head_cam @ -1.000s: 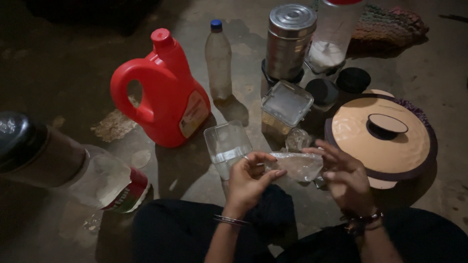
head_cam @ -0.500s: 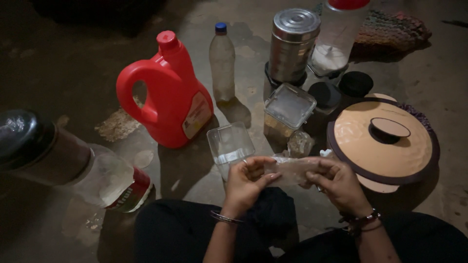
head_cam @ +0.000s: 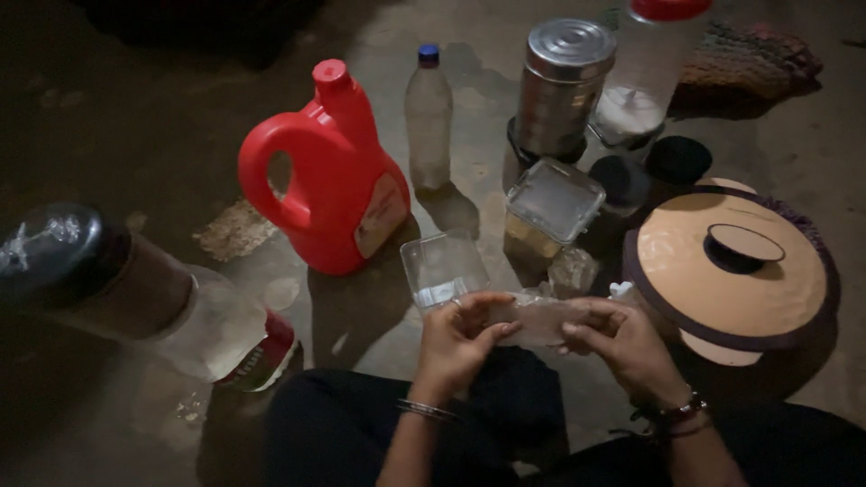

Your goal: The person sits on the floor and organizes various items. They wipe a clear plastic container with a cloth, then place small white packets and a bag of grains into the container.

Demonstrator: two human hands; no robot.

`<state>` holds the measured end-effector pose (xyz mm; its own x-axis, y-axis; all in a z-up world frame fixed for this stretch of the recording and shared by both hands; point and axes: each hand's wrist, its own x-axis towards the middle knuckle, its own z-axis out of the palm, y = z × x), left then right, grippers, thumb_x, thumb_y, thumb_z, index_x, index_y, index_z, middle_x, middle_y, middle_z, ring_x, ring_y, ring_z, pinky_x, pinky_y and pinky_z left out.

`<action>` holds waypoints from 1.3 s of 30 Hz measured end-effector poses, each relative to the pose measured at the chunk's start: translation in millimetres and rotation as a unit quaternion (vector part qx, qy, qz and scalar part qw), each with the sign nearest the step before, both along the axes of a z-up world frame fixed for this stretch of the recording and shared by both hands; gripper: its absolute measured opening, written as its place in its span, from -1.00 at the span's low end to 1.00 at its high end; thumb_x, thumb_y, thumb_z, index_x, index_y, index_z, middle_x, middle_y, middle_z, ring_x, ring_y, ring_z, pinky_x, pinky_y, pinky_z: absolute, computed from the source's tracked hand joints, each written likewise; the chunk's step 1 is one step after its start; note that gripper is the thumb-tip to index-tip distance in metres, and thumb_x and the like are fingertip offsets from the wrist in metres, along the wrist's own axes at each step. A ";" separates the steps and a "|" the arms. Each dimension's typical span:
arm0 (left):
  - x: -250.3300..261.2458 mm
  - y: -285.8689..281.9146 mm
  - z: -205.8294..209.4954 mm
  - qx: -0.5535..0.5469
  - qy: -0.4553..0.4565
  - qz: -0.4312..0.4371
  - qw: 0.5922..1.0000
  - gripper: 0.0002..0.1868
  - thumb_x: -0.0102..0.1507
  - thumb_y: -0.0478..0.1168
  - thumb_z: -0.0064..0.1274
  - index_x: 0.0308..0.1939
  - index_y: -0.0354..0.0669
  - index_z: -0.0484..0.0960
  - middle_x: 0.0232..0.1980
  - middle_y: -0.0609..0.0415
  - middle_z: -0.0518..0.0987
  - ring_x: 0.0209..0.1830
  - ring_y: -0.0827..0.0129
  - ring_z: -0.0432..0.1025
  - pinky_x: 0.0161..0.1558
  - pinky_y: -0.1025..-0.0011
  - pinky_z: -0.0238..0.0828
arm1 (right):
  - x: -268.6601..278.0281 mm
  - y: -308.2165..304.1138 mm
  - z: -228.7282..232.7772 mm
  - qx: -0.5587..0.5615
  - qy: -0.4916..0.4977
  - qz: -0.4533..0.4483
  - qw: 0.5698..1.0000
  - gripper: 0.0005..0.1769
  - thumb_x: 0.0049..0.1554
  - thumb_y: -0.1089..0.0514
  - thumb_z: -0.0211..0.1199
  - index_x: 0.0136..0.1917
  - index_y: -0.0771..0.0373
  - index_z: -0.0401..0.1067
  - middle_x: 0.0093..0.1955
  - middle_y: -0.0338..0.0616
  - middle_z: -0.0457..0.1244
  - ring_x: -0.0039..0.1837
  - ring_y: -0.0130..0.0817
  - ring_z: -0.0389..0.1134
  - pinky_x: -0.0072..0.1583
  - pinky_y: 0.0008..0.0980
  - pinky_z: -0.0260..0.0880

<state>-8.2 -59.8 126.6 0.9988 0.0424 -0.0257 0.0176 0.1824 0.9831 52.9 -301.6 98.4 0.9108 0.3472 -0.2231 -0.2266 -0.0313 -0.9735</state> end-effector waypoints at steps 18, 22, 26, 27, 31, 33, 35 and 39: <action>42.0 120.7 -30.9 0.322 0.133 0.133 0.928 -0.45 0.33 -0.02 0.02 0.38 -0.08 0.44 -0.37 -0.17 0.70 -0.39 0.21 0.65 -0.21 0.26 0.55 | 55.4 159.2 31.6 -0.370 -0.320 0.098 0.867 -0.68 0.01 0.30 0.21 0.05 0.24 0.60 -0.18 0.07 0.43 -0.13 -0.10 0.51 -0.03 -0.18 0.51; 42.8 110.8 -54.7 0.328 0.066 0.118 0.935 -0.39 0.31 -0.10 0.01 0.46 -0.06 0.36 -0.45 -0.19 0.64 -0.48 0.11 0.61 -0.31 0.22 0.52 | 72.2 183.2 12.1 -0.481 -0.354 0.228 0.769 -0.75 -0.06 0.29 0.24 -0.06 0.24 0.55 -0.20 0.19 0.38 -0.05 0.11 0.44 0.04 -0.04 0.45; 24.9 93.3 -65.4 0.341 0.046 0.104 0.933 -0.43 0.36 -0.10 0.04 0.47 -0.03 0.40 -0.48 -0.28 0.56 -0.57 0.02 0.48 -0.36 0.18 0.45 | 65.2 179.2 -19.3 -0.457 -0.405 0.233 0.757 -0.88 0.00 0.20 0.25 -0.19 0.26 0.54 -0.23 0.16 0.38 -0.10 0.11 0.45 -0.01 -0.03 0.48; 20.9 90.1 -65.8 0.336 0.031 0.108 0.935 -0.41 0.34 -0.12 0.05 0.47 -0.01 0.39 -0.48 -0.26 0.57 -0.57 0.07 0.49 -0.37 0.21 0.45 | 62.2 177.6 -26.6 -0.476 -0.387 0.219 0.759 -0.87 0.05 0.17 0.24 -0.16 0.24 0.54 -0.23 0.17 0.38 -0.10 0.12 0.45 -0.02 -0.01 0.47; 7.0 74.4 -60.3 0.305 0.024 0.100 0.947 -0.36 0.31 -0.15 0.05 0.49 0.10 0.32 -0.49 -0.20 0.60 -0.60 0.20 0.49 -0.42 0.27 0.42 | 53.5 166.8 -49.4 -0.523 -0.371 0.159 0.751 -0.89 0.08 0.17 0.23 -0.19 0.21 0.54 -0.22 0.11 0.40 -0.09 0.11 0.46 -0.03 0.02 0.47; 0.9 64.7 -54.5 0.295 0.033 0.086 0.951 -0.36 0.31 -0.15 0.06 0.49 0.14 0.33 -0.51 -0.20 0.58 -0.62 0.21 0.45 -0.45 0.27 0.40 | 52.0 166.0 -62.4 -0.569 -0.341 0.184 0.725 -0.87 0.10 0.13 0.24 -0.14 0.19 0.54 -0.15 0.07 0.41 -0.05 0.07 0.46 -0.01 0.00 0.49; -6.2 54.2 -49.5 0.296 0.029 0.076 0.952 -0.37 0.31 -0.16 0.08 0.49 0.16 0.37 -0.53 -0.23 0.55 -0.63 0.20 0.40 -0.47 0.26 0.37 | 58.2 163.6 -83.2 -0.579 -0.329 0.203 0.718 -0.81 0.05 0.11 0.28 -0.07 0.20 0.53 -0.07 0.04 0.41 -0.01 0.05 0.46 0.02 -0.03 0.49; -12.9 48.0 -47.6 0.273 0.001 0.097 0.957 -0.38 0.31 -0.19 0.07 0.48 0.11 0.36 -0.53 -0.19 0.57 -0.67 0.30 0.41 -0.49 0.28 0.36 | 79.2 168.8 -153.9 -0.530 -0.352 0.227 0.737 -0.64 -0.01 0.13 0.30 0.08 0.24 0.49 0.09 0.07 0.38 0.10 0.04 0.44 0.13 -0.09 0.47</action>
